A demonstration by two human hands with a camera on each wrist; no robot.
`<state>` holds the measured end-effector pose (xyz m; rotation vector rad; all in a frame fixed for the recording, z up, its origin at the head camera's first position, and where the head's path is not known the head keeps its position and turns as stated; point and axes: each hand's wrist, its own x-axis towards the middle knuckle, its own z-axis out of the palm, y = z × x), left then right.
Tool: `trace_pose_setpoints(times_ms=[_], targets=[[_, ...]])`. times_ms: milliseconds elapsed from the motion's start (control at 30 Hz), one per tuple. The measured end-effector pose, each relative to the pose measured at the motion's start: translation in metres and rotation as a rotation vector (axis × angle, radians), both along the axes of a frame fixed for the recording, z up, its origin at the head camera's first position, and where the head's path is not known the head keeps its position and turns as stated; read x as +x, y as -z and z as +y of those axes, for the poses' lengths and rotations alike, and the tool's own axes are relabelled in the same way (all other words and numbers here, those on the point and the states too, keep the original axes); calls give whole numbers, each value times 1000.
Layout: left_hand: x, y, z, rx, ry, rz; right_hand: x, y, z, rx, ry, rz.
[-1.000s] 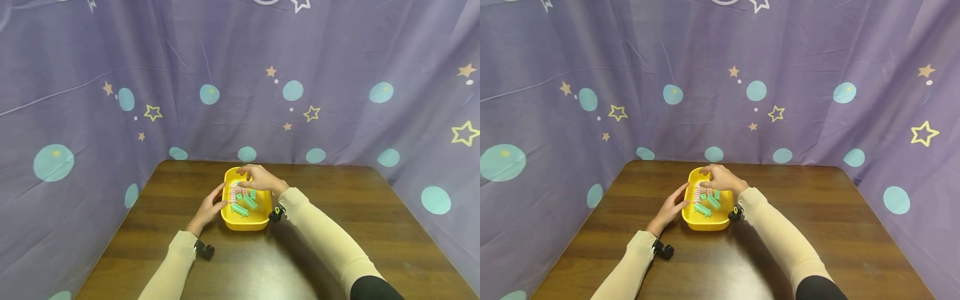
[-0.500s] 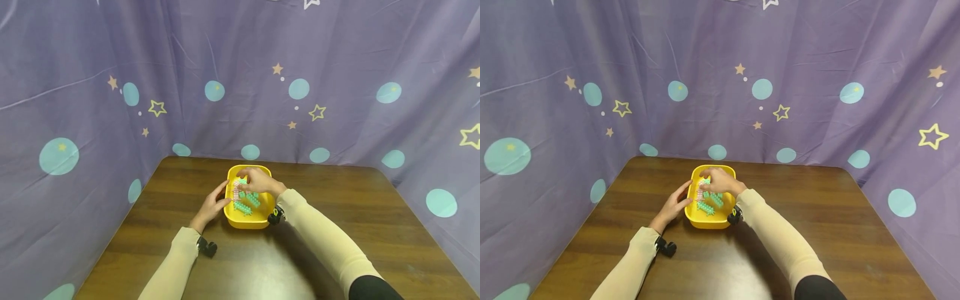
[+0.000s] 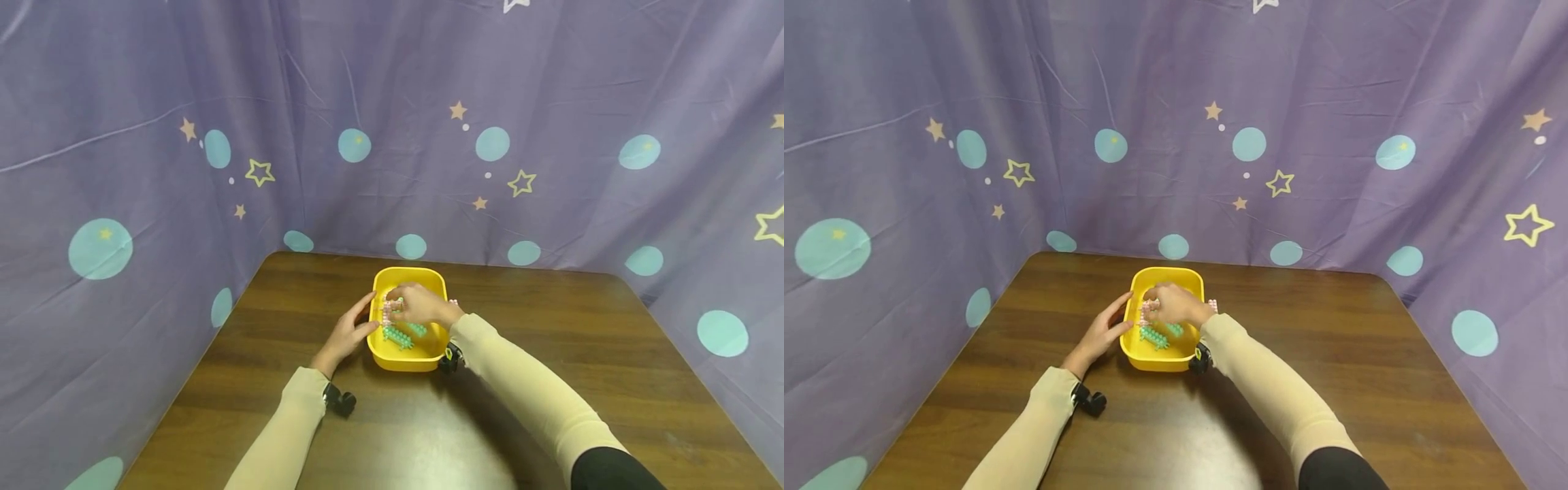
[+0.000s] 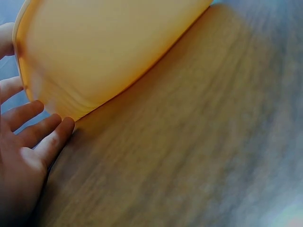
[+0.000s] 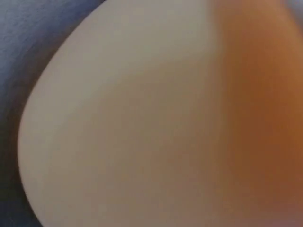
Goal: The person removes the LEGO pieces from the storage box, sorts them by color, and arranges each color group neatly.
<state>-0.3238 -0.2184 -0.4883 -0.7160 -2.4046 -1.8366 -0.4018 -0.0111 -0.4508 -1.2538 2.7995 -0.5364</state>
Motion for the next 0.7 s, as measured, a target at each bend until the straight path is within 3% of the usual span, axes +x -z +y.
trace_pose_setpoints(times_ms=[267, 700], targets=[[-3, 2, 0, -7, 11, 5, 1, 7, -2, 92, 17, 76], [-1, 0, 0, 9, 8, -19, -4, 12, -6, 139, 23, 64]])
